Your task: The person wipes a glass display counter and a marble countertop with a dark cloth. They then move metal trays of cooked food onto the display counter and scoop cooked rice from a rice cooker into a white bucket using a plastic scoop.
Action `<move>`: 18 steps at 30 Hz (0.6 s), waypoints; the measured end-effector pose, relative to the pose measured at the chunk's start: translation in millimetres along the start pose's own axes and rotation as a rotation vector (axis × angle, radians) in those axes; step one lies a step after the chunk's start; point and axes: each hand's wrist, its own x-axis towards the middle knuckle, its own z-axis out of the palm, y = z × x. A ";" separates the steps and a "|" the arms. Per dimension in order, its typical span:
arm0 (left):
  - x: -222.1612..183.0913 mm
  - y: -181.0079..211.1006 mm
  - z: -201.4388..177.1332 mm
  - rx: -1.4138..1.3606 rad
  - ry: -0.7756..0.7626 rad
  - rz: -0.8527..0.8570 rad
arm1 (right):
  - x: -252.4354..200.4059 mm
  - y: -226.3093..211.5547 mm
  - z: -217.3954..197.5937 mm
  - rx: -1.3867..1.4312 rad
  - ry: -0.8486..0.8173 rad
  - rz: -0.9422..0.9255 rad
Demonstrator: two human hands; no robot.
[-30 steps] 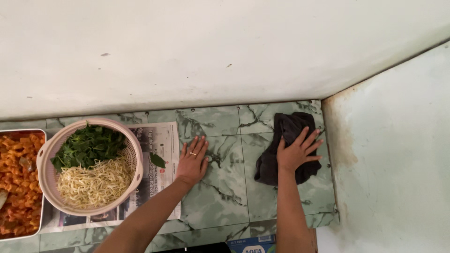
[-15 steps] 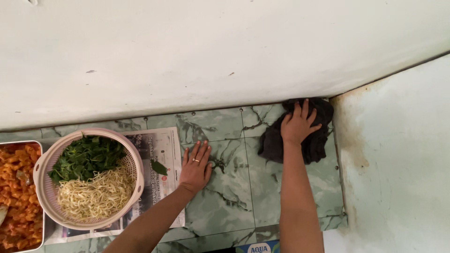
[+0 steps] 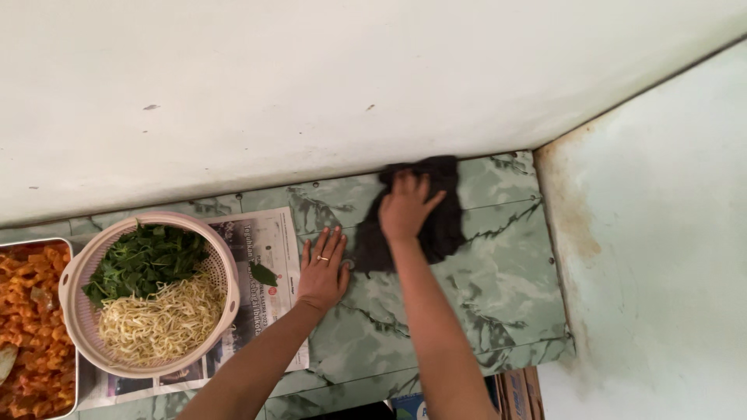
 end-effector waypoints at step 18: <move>-0.5 0.0 3.9 -0.014 0.011 -0.005 | -14.2 70.6 -17.2 0.042 -0.013 -0.096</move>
